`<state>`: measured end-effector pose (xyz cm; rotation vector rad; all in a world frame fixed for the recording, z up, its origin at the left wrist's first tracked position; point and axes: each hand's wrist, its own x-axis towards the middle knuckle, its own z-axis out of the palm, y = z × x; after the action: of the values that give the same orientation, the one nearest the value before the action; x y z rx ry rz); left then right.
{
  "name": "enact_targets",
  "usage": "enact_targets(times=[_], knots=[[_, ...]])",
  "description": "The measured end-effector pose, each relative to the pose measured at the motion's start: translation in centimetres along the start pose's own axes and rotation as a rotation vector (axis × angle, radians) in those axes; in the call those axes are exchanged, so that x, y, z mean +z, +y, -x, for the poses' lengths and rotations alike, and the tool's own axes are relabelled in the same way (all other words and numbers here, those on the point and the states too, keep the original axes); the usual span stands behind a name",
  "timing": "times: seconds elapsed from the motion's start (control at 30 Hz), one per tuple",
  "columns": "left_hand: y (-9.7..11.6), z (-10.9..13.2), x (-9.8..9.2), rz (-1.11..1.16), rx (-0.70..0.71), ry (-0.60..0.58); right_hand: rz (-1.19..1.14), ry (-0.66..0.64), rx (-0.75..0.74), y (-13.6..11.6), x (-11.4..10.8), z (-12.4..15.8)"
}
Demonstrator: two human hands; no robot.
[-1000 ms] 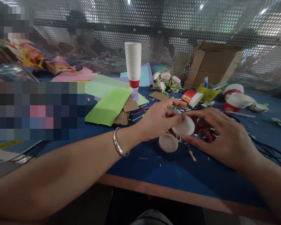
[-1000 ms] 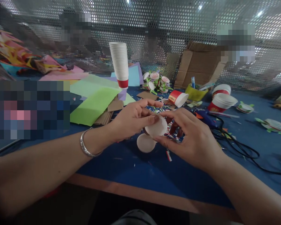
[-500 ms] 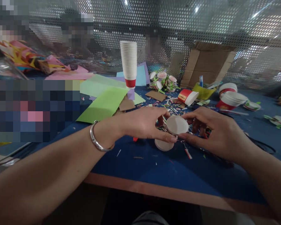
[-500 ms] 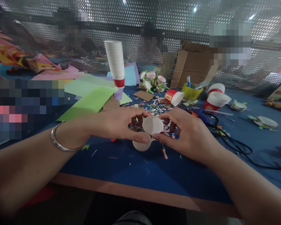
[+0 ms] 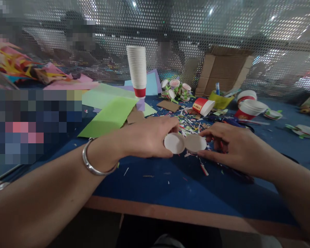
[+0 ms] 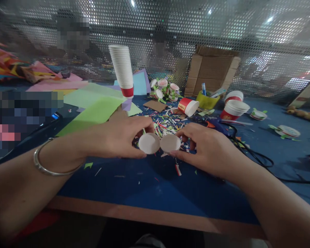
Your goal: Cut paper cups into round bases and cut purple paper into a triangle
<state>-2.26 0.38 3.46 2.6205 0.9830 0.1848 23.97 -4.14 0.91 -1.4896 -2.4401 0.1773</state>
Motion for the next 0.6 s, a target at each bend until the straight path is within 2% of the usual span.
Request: enact_targets(times=[0.1,0.17,0.3,0.43,0.6], knots=[[-0.3,-0.2,0.0,0.096,-0.091,0.123,0.012,-0.041,-0.057,-0.2,0.0,0.0],[-0.6,-0.5,0.4,0.163,-0.096,0.193,0.011,-0.036,-0.085,-0.2,0.1,0.1],[-0.7,-1.0,1.3,0.316,-0.043,0.255,-0.059,0.077,-0.064,-0.3,0.2,0.1],[-0.3,-1.2,1.9,0.502,0.003,0.26,-0.147,0.222,-0.044,-0.7,0.3,0.2],[-0.5,-1.4,2.6,0.744,0.036,0.178,-0.181,0.287,-0.068,-1.1,0.4,0.1]])
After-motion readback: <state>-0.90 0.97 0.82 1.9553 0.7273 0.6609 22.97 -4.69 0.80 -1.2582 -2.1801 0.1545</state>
